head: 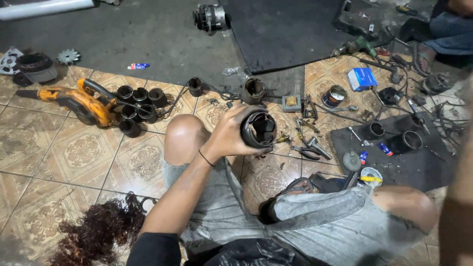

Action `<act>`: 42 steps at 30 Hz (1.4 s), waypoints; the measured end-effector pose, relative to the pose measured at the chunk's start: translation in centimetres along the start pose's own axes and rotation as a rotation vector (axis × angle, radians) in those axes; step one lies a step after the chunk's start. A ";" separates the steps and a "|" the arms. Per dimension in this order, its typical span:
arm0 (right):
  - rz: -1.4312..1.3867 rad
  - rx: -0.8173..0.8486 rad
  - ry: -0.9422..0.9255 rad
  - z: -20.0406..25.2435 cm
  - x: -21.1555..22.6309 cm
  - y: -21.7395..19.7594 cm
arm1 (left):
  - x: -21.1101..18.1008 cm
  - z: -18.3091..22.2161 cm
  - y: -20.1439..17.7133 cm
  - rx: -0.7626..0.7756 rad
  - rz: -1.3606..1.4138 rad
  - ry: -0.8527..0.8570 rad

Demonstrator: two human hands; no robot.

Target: Disassembling a stator by prying out components using a screwdriver or pick.

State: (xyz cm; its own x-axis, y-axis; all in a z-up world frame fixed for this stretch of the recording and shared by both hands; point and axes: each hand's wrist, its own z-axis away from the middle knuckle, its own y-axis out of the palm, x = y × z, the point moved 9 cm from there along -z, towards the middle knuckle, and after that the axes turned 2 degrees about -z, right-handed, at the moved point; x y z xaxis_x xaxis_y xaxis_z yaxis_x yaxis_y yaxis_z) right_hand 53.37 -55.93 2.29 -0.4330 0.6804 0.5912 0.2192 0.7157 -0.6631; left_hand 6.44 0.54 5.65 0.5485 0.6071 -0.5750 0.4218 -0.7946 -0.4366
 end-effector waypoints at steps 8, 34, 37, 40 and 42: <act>0.079 0.202 0.241 13.0 9.4 15.7 | -0.1 0.4 -1.1 -0.034 0.074 0.093; 0.526 1.591 0.328 25.3 15.5 26.2 | 37.8 20.6 7.7 -0.160 0.092 -0.899; 0.551 1.575 0.277 24.8 17.1 29.7 | 38.3 21.7 10.0 -0.336 -0.038 -0.921; 0.506 1.377 0.192 28.1 12.2 35.3 | 39.2 23.8 11.7 -0.402 -0.051 -0.968; 0.461 1.407 0.208 30.3 12.2 37.2 | 39.2 25.1 12.3 -0.374 -0.049 -0.972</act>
State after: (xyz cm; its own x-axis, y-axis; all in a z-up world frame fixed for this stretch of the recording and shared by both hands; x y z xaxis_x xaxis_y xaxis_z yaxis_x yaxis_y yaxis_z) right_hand 29.77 -25.79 -29.12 -0.4064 0.8948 0.1847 -0.7536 -0.2140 -0.6215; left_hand 14.96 14.49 -39.62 -0.2232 0.2428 -0.9441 0.7155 -0.6169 -0.3278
